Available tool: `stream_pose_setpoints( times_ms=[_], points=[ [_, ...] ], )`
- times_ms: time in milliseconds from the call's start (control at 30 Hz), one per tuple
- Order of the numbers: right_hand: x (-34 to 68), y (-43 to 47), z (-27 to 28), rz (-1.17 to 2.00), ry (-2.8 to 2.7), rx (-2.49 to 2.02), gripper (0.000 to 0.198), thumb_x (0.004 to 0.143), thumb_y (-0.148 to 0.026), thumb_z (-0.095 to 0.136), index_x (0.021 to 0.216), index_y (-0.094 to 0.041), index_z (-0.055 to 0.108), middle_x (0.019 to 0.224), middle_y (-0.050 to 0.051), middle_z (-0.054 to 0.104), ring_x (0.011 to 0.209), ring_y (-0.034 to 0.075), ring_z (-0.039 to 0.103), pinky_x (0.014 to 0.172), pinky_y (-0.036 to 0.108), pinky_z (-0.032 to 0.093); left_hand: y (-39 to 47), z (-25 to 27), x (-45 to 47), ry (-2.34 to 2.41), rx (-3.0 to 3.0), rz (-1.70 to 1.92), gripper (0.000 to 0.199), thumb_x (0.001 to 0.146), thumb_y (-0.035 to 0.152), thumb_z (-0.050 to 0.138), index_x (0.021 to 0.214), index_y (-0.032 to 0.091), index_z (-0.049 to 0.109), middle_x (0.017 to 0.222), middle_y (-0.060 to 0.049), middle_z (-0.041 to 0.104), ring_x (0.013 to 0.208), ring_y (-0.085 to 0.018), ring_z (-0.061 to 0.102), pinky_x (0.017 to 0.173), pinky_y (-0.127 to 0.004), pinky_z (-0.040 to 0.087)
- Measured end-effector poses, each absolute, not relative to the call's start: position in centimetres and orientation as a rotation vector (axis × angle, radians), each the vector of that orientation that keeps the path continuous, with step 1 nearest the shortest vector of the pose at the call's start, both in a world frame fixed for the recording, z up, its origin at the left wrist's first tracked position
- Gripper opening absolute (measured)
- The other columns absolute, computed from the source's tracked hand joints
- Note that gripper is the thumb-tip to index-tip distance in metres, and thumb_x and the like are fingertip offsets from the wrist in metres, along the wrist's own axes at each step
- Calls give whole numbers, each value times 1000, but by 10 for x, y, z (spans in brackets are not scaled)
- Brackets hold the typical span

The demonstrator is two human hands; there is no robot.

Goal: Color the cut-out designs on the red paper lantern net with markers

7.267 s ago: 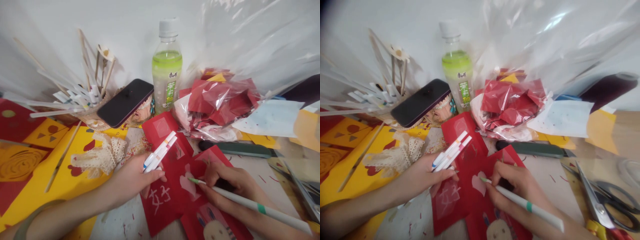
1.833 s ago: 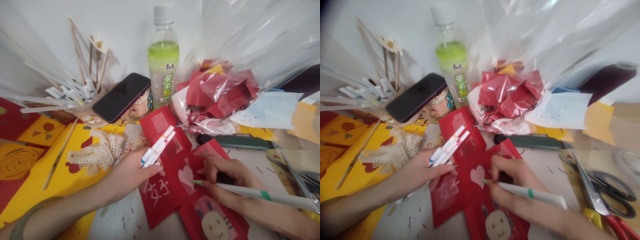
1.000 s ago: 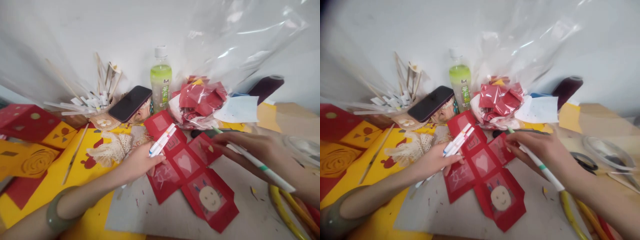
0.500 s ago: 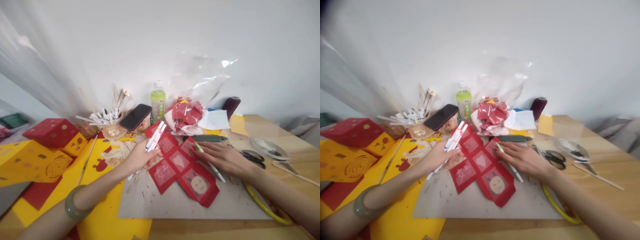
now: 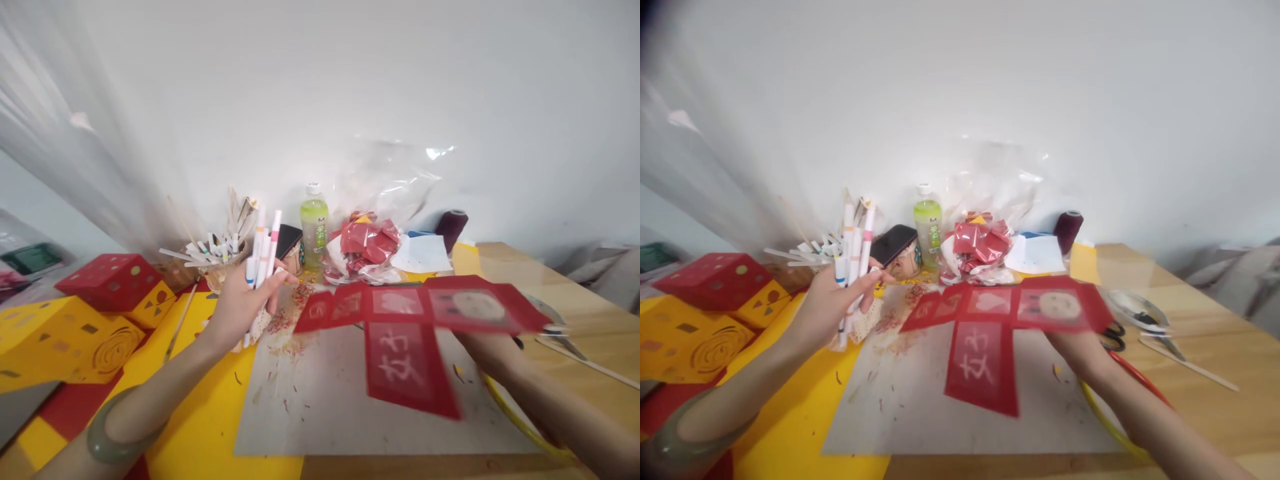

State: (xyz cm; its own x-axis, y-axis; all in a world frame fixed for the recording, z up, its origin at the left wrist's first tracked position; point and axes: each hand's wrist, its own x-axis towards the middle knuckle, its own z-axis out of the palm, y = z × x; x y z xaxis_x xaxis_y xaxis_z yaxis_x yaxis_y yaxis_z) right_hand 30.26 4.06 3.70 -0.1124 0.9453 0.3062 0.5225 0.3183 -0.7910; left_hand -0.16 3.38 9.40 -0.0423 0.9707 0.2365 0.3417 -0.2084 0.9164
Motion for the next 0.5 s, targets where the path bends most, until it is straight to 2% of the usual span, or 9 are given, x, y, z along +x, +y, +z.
stream_pose_setpoints(
  times_ms=[67, 167, 233, 333, 500],
  points=[
    [294, 31, 40, 838, -1609, -1353, 24, 78, -35, 48, 73, -18, 64, 71, 8, 66, 66, 22, 63, 59, 35, 52, 32, 98, -3, 1412, 1607, 1283, 17, 75, 31, 53, 85, 16, 51, 47, 4, 54, 38, -8, 43, 41, -19, 34],
    [281, 16, 44, 1221, -1283, -1346, 14, 69, -29, 60, 63, -16, 59, 73, 4, 60, 61, 15, 58, 55, 27, 50, 31, 97, -2, 1419, 1577, 1274, 20, 74, 33, 55, 83, 16, 52, 52, 2, 57, 40, -10, 46, 43, -20, 37],
    [276, 6, 46, 1370, -1106, -1325, 13, 65, -27, 64, 64, -17, 57, 72, 1, 56, 59, 11, 54, 53, 22, 47, 33, 91, -2, 1387, 1540, 1286, 21, 71, 33, 57, 82, 16, 53, 61, 0, 61, 46, -11, 51, 46, -21, 40],
    [272, -6, 47, 1345, -1112, -1318, 13, 67, -28, 63, 71, -19, 56, 66, -3, 51, 56, 9, 48, 50, 19, 41, 38, 80, -4, 1316, 1539, 1332, 19, 67, 29, 61, 80, 15, 57, 71, -1, 64, 62, -15, 58, 55, -23, 45],
    [268, -16, 37, 1179, -1236, -1281, 12, 73, -32, 58, 75, -21, 53, 63, -3, 49, 58, 10, 43, 51, 20, 37, 41, 68, -8, 1209, 1503, 1408, 29, 54, 21, 70, 81, 14, 63, 67, 0, 64, 64, -17, 58, 60, -27, 48]
  ],
)
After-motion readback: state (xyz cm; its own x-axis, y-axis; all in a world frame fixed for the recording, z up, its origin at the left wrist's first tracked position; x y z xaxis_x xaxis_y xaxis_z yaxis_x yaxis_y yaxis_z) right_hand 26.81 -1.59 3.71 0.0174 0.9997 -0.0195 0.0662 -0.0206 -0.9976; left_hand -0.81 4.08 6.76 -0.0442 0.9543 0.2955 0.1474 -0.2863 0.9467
